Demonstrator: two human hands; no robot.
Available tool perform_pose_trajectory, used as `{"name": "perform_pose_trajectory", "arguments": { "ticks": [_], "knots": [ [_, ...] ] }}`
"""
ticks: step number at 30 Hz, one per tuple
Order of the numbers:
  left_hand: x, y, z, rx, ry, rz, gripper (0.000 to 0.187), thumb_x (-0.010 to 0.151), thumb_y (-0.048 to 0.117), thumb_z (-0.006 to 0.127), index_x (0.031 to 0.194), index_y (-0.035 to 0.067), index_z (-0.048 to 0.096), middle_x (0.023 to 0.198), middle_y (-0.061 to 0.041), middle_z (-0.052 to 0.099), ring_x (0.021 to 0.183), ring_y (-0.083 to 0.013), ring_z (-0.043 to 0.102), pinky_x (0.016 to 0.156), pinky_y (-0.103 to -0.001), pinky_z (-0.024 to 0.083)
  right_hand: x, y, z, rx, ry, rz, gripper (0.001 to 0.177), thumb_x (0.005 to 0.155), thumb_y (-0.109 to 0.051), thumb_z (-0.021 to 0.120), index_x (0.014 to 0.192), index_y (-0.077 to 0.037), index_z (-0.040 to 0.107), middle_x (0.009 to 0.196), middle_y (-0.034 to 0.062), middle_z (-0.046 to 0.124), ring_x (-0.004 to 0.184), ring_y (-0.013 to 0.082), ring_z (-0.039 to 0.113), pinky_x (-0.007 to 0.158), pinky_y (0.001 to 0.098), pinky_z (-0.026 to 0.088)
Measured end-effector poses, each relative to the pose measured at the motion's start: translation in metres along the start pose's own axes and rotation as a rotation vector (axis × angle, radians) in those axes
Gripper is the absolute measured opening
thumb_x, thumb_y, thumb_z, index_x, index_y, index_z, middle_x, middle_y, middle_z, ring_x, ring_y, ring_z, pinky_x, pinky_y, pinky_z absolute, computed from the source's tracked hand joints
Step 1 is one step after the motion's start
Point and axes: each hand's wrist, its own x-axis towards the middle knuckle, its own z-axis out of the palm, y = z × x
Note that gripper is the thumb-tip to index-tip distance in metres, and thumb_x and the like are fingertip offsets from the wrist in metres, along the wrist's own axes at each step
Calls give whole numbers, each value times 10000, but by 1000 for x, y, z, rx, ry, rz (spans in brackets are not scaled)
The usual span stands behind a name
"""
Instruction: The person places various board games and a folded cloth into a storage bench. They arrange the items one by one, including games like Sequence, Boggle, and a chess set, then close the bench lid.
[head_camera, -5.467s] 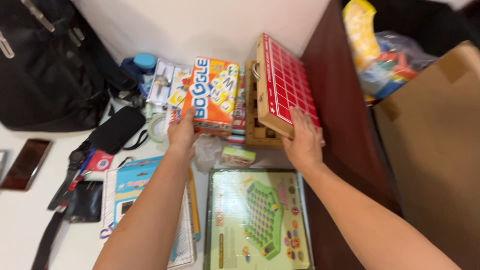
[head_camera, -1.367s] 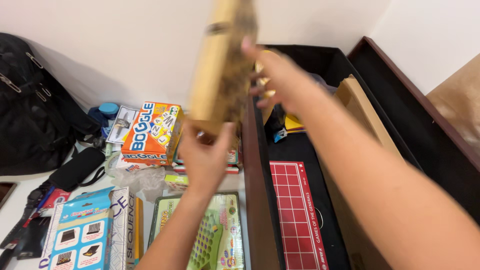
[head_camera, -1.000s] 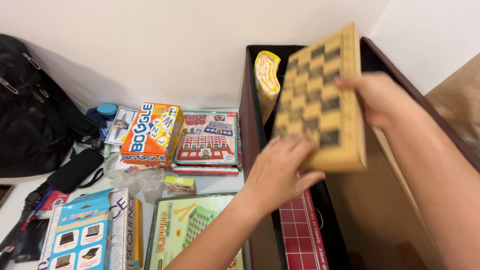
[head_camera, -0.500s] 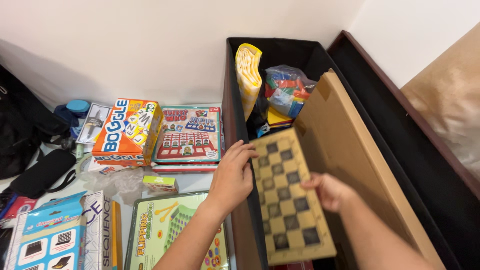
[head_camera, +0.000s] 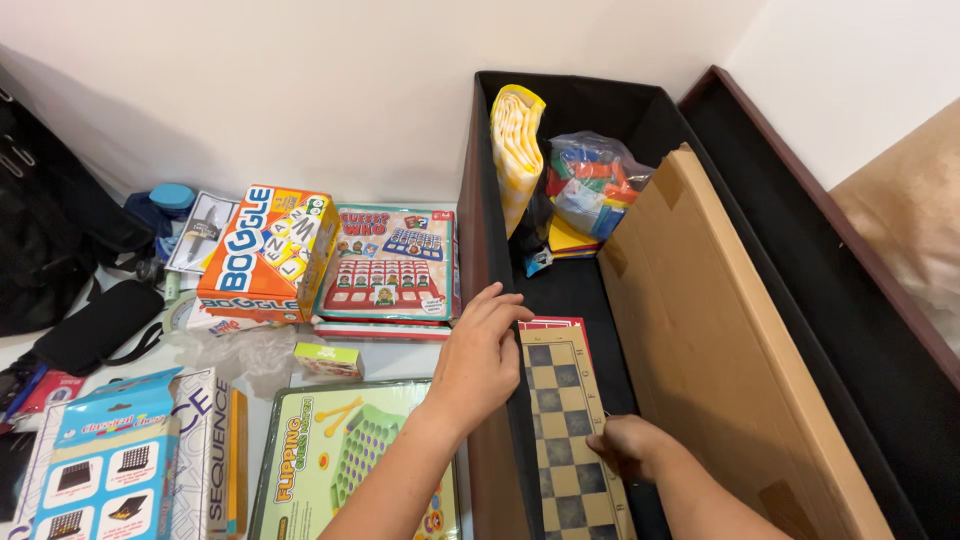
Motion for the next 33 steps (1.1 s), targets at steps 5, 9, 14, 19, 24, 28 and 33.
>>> {"name": "perform_pose_trajectory", "arguments": {
  "ticks": [5, 9, 14, 19, 24, 28, 33],
  "knots": [
    [0, 4, -3, -3, -5, -16, 252, 849, -63, 562, 1049, 34, 683, 1243, -144, 693, 1370, -391, 513, 1067, -461, 460, 16, -2, 7, -334, 174, 38, 196, 927, -137, 757, 1029, 25, 712, 798, 117, 645, 633, 216, 579, 540, 386, 461],
    [-7, 2, 1, -25, 89, -5, 242, 867, -47, 584, 1075, 33, 680, 1289, -168, 665, 1352, -401, 530, 1087, -457, 454, 38, -5, 9, -817, 222, 27, 398, 863, -317, 807, 981, 63, 816, 901, 188, 785, 689, 260, 716, 601, 363, 578],
    [-58, -38, 1, -66, 303, -182, 247, 928, 14, 614, 1167, 41, 670, 1337, -187, 642, 1300, -383, 580, 1101, -445, 445, 44, -21, 11, -871, 341, -173, 621, 650, -295, 1003, 1131, -20, 722, 1088, 166, 778, 955, 262, 760, 859, 382, 615],
    [-152, -141, -54, 271, 23, -712, 349, 847, 140, 682, 1190, 89, 651, 1246, -152, 651, 1183, -341, 603, 1041, -435, 474, -62, -116, 57, -793, 615, -661, 417, 836, -382, 721, 1107, -66, 723, 1058, 186, 773, 983, 337, 753, 861, 422, 585],
    [-212, -229, -85, 633, 44, -881, 592, 815, 253, 708, 1340, 50, 525, 1388, -256, 522, 1267, -447, 492, 1075, -498, 414, -212, -137, 136, -309, 409, -969, 205, 927, -208, 668, 1075, -69, 700, 910, 54, 730, 798, 149, 641, 731, 317, 533],
    [-240, -274, -98, 546, 92, -1134, 841, 795, 275, 726, 1474, -36, 340, 1397, -341, 479, 1273, -500, 475, 1075, -520, 406, -218, -21, 248, -184, -96, -1059, 525, 751, -22, 695, 1264, -80, 599, 1156, 61, 655, 861, 149, 657, 808, 318, 607],
    [-266, -309, -104, 389, 25, -1297, 860, 820, 367, 701, 1463, -96, 366, 1310, -349, 605, 1229, -473, 612, 1088, -487, 478, -102, 73, 304, -641, 215, -545, 794, 786, -237, 787, 1471, -124, 402, 1463, 169, 492, 1320, 318, 584, 1125, 414, 465]
  ]
}}
